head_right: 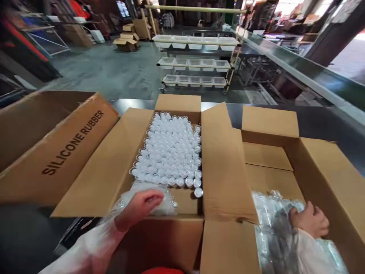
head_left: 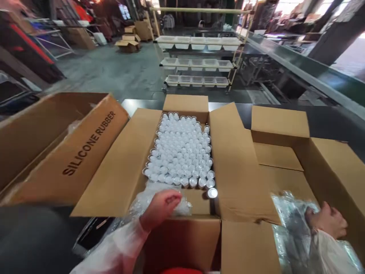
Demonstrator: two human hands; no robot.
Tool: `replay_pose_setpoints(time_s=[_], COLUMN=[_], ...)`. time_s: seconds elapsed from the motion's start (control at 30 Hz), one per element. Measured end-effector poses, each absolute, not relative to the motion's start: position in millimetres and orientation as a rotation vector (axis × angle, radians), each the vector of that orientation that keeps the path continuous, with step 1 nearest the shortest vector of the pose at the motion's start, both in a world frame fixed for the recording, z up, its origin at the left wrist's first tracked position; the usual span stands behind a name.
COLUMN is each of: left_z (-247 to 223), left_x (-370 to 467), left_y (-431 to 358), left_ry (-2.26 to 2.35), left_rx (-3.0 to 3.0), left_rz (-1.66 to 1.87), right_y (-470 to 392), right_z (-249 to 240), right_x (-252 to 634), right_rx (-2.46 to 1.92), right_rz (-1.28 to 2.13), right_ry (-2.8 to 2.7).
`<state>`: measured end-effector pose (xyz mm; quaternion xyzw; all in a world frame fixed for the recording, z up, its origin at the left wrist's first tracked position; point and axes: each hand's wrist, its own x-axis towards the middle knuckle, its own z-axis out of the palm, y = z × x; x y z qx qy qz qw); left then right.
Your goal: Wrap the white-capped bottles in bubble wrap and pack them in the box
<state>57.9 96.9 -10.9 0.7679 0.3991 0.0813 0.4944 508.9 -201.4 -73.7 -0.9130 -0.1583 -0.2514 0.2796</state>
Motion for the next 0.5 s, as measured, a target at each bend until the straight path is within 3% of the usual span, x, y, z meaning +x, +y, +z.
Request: replay_pose_setpoints(time_s=[0.1,0.23,0.4,0.5], left_z=[-15,-29,-8,12], left_x=[57,60,51,21], left_y=[115,127,126,112], left_ry=[0.936,0.825,0.972,0.985], left_rx=[2.288,2.558,2.494,2.444], left_rz=[0.164,-0.165,0.333,0.346], right_y=[-186,-146,-96,-75], right_z=[-57,-19,16,13], right_x=[452,333,231,197], right_rx=[-2.337,-2.070,-2.124,-2.348], right_rz=[-0.789,-0.573,-0.601,-0.385], right_ry=[-0.662,-1.101,-1.262,-1.365])
